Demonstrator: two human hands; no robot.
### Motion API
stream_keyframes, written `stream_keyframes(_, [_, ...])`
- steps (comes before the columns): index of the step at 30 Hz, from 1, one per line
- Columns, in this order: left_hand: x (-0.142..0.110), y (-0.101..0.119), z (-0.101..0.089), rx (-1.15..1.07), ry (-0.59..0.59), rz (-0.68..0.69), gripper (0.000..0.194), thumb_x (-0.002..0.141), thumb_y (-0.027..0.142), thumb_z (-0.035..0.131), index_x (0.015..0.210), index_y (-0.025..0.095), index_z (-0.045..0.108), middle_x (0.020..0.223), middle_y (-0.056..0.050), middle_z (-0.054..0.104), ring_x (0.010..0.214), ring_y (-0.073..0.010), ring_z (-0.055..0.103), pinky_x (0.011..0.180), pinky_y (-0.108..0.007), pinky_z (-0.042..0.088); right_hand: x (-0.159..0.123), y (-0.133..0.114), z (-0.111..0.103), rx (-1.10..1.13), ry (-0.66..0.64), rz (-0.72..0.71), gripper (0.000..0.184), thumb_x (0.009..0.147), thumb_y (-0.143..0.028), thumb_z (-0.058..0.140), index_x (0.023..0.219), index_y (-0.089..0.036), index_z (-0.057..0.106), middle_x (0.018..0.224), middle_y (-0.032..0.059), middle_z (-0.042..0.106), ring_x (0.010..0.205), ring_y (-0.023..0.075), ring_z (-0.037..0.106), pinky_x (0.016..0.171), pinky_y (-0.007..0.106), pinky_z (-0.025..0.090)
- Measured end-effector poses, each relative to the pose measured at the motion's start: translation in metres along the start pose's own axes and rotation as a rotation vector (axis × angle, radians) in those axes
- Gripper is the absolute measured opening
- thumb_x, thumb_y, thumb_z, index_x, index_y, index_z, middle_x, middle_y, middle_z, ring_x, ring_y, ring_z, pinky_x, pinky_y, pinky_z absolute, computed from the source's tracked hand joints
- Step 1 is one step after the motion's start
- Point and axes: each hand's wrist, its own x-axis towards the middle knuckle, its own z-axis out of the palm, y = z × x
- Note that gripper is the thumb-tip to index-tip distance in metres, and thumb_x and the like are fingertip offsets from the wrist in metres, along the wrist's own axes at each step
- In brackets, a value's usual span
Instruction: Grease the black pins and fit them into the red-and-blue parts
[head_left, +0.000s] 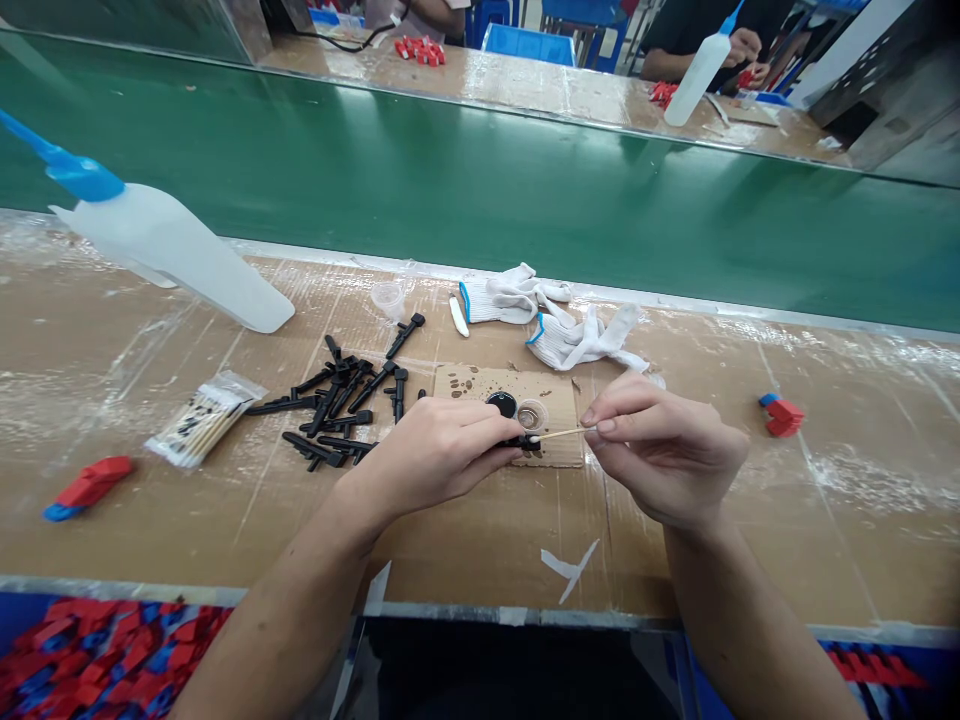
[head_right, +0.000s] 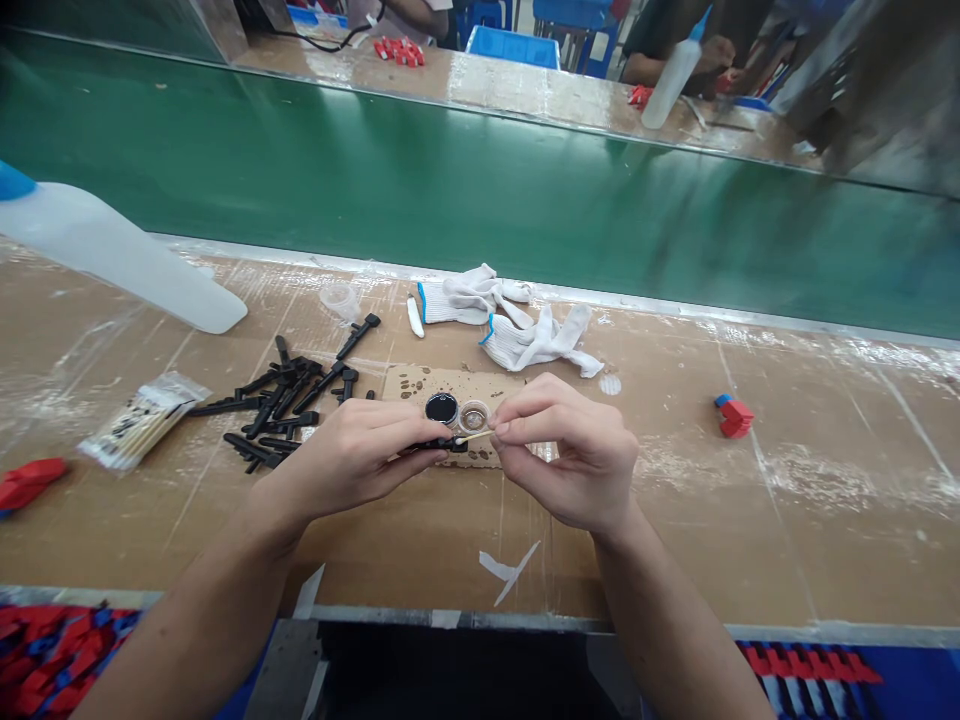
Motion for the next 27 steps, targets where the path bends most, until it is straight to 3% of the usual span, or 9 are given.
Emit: stream_keyframes(27, [-0.0003, 0.0002, -0.0004, 0.0, -0.015, -0.01, 0.015, 0.103, 0.025, 0.056, 0.099, 0.016, 0.067, 0.076, 0.0, 0.07, 0.066, -0.0127, 0.066, 0.059, -0.024, 0.046, 0.0003, -0.0008, 0.0008, 0.011, 0.005, 0.011, 0.03, 0.077, -0.001, 0.073, 0.092, -0.026, 0.072, 0.081, 0.0003, 0.074, 0.07, 0.0172, 0.07, 0.06, 0.034, 0.057])
